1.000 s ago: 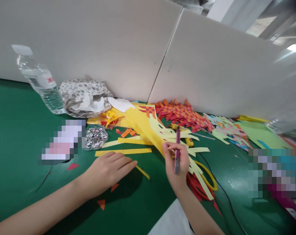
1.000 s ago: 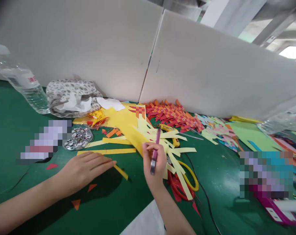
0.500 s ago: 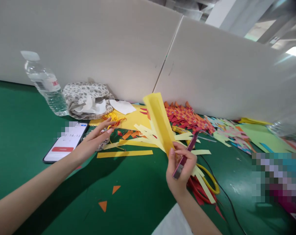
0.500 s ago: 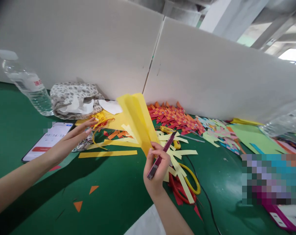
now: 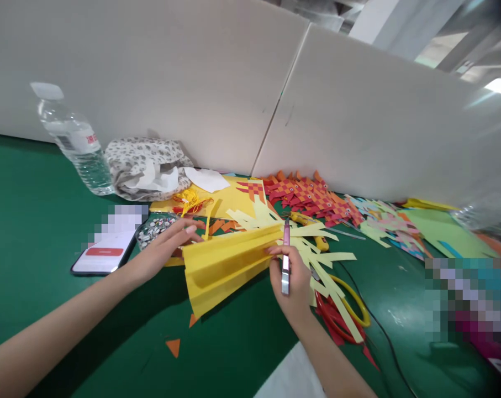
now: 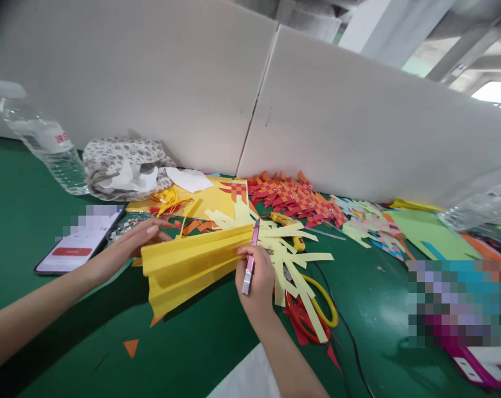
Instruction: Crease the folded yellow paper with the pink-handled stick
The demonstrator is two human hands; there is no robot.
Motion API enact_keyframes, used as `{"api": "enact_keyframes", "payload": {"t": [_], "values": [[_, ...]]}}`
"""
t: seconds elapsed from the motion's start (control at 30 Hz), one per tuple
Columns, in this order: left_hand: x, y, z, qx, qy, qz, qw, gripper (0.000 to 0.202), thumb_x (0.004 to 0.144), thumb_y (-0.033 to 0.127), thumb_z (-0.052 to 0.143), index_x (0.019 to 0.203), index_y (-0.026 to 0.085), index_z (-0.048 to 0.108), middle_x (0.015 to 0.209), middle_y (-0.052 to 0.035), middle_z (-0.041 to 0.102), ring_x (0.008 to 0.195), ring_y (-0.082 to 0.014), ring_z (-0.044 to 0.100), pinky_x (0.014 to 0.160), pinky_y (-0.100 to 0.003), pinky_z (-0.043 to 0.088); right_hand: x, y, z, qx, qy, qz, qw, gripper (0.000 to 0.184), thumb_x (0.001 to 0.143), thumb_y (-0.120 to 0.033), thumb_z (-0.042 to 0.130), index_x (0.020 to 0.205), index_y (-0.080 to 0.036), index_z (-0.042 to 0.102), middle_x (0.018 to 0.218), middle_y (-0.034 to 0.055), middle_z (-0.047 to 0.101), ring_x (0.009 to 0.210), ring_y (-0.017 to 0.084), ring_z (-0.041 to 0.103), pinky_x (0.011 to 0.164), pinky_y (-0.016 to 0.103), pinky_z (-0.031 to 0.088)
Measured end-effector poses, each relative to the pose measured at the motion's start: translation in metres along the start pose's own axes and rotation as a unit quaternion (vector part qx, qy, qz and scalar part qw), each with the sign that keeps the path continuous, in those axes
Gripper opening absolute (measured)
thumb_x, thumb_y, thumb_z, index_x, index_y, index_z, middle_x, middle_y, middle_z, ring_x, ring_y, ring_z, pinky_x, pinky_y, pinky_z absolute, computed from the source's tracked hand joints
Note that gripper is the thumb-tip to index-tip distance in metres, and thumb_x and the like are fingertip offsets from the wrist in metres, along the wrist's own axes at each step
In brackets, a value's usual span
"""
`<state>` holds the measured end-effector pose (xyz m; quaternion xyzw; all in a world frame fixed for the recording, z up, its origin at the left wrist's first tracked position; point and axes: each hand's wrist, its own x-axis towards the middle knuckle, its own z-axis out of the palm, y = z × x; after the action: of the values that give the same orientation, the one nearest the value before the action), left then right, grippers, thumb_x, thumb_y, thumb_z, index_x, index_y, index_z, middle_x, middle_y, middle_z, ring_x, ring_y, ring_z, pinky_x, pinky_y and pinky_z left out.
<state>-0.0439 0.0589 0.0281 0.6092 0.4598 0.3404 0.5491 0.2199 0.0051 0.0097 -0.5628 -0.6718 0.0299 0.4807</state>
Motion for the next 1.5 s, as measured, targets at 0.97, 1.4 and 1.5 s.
{"api": "enact_keyframes", "payload": {"t": [0.97, 1.4, 1.5], "values": [[-0.030, -0.024, 0.004, 0.481, -0.037, 0.338, 0.808, 0.019, 0.093, 0.026, 0.049, 0.096, 0.020, 0.066, 0.088, -0.0038, 0.071, 0.082, -0.0174, 0.066, 0.075, -0.029, 0.053, -0.060, -0.044, -0.018, -0.092, -0.170, -0.294, 0.936, 0.027, 0.075, -0.005, 0.053, 0.096, -0.022, 0.052, 0.102, 0.0091, 0.073, 0.094, 0.024, 0.067, 0.097, 0.051, 0.044], [-0.031, -0.031, 0.005, 0.463, -0.016, 0.335, 0.820, 0.019, 0.094, 0.025, 0.047, 0.095, 0.018, 0.065, 0.086, -0.0042, 0.069, 0.082, -0.0171, 0.064, 0.074, -0.029, 0.052, 0.003, 0.028, -0.012, -0.098, -0.085, -0.295, 0.946, 0.028, 0.079, -0.004, 0.056, 0.099, -0.023, 0.055, 0.095, 0.0080, 0.072, 0.087, 0.023, 0.068, 0.089, 0.050, 0.049], [-0.031, -0.032, 0.005, 0.463, -0.018, 0.338, 0.819, 0.018, 0.094, 0.024, 0.048, 0.095, 0.018, 0.064, 0.087, -0.0040, 0.069, 0.082, -0.0171, 0.064, 0.074, -0.030, 0.052, 0.008, 0.019, -0.015, -0.052, -0.091, -0.225, 0.969, 0.024, 0.084, -0.010, 0.055, 0.104, -0.024, 0.056, 0.097, 0.0086, 0.070, 0.091, 0.024, 0.065, 0.082, 0.046, 0.052]]}}
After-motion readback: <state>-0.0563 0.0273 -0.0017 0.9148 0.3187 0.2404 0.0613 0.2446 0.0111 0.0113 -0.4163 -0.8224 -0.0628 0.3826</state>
